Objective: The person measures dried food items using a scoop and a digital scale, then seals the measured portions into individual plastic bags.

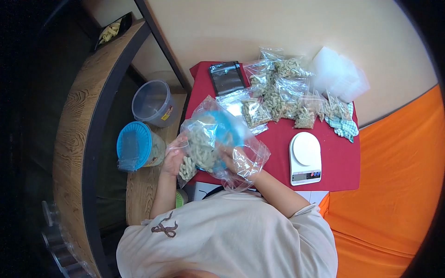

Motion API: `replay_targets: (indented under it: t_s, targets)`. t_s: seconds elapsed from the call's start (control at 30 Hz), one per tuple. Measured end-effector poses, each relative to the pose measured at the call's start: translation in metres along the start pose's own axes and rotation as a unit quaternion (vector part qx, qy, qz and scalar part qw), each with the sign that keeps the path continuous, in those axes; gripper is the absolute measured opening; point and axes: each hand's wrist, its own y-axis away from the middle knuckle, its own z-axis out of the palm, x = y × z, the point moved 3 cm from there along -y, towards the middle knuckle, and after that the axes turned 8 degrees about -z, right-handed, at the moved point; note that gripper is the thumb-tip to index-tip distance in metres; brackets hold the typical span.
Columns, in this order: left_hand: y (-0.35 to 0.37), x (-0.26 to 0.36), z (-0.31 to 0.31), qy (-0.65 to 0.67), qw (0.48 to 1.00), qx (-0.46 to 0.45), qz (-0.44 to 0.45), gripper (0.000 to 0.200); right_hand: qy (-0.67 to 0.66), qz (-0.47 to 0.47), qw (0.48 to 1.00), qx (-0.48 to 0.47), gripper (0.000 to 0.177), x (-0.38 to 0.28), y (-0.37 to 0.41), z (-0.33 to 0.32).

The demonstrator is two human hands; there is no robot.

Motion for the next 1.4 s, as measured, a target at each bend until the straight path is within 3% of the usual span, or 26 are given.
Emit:
replay_targets:
  t_s: [0.07, 0.13, 0.23, 0.33, 0.37, 0.4, 0.43, 0.47, 0.5, 0.53, 0.6, 0.63, 0.7, 0.93, 1.0, 1.07, 1.13, 1.33, 1.4]
  targets:
    - [0.0, 0.002, -0.001, 0.014, 1.0, -0.005, 0.012, 0.058, -0.02, 0.03, 0.999, 0.002, 0.035, 0.003, -0.002, 0.001]
    - [0.0, 0.001, -0.001, 0.022, 1.0, -0.006, 0.017, 0.057, -0.215, 0.255, 0.942, 0.021, 0.026, 0.001, 0.0, -0.001]
    - [-0.002, -0.003, -0.005, 0.019, 0.999, -0.007, 0.031, 0.055, -0.313, 0.273, 0.909, 0.039, 0.025, -0.008, 0.004, -0.007]
    - [-0.002, 0.0, -0.011, 0.003, 0.999, -0.013, 0.041, 0.053, -0.295, 0.279, 0.912, 0.06, 0.026, 0.01, 0.02, -0.011]
    - [-0.002, 0.002, -0.013, 0.0, 0.999, -0.017, 0.041, 0.052, -0.504, 0.221, 0.833, 0.063, 0.032, 0.045, 0.032, -0.006]
    - [-0.003, 0.006, -0.012, -0.002, 0.999, -0.024, 0.039, 0.052, -0.502, 0.217, 0.834, 0.069, 0.032, 0.044, 0.043, -0.009]
    - [-0.002, 0.011, -0.012, -0.02, 0.997, -0.012, 0.067, 0.053, -0.328, 0.176, 0.925, 0.07, 0.031, 0.04, 0.054, -0.015]
    - [-0.002, 0.017, -0.011, -0.039, 0.995, 0.001, 0.096, 0.053, -0.141, 0.13, 0.979, 0.07, 0.031, 0.034, 0.059, -0.022]
    - [0.0, 0.021, -0.013, -0.064, 0.992, 0.011, 0.111, 0.053, 0.006, 0.026, 0.998, 0.064, 0.026, -0.003, 0.058, -0.033]
    - [0.001, 0.026, -0.012, -0.065, 0.992, 0.003, 0.11, 0.053, 0.01, 0.025, 0.997, 0.071, 0.026, -0.004, 0.066, -0.036]
    - [0.005, 0.041, -0.008, -0.149, 0.978, 0.011, 0.145, 0.054, -0.229, 0.23, 0.943, 0.065, 0.019, 0.007, 0.091, -0.04]
    - [0.007, 0.047, -0.004, -0.171, 0.972, 0.024, 0.157, 0.054, -0.228, 0.228, 0.944, 0.073, 0.019, 0.004, 0.095, -0.048]
    - [0.009, 0.057, -0.003, -0.183, 0.969, 0.018, 0.164, 0.055, -0.196, 0.235, 0.952, -0.013, 0.018, -0.011, 0.099, -0.061]
    - [0.01, 0.072, 0.04, -0.177, 0.954, 0.045, 0.237, 0.063, -0.232, 0.228, 0.946, 0.009, 0.031, -0.004, 0.108, -0.084]
    - [0.012, 0.071, 0.057, -0.151, 0.943, 0.059, 0.292, 0.063, -0.208, 0.207, 0.956, -0.003, 0.035, -0.008, 0.103, -0.09]
    - [0.017, 0.068, 0.081, -0.15, 0.933, 0.046, 0.323, 0.064, -0.175, 0.2, 0.963, -0.044, 0.035, -0.012, 0.097, -0.094]
    - [0.023, 0.063, 0.101, -0.147, 0.922, 0.034, 0.356, 0.065, -0.172, 0.125, 0.975, -0.062, 0.036, 0.001, 0.096, -0.095]
    - [0.046, 0.051, 0.16, -0.202, 0.901, -0.006, 0.383, 0.071, -0.193, 0.113, 0.969, -0.102, 0.035, 0.0, 0.115, -0.12]
    - [0.05, 0.046, 0.183, -0.202, 0.898, -0.026, 0.389, 0.071, -0.221, 0.158, 0.958, -0.086, 0.035, 0.001, 0.131, -0.133]
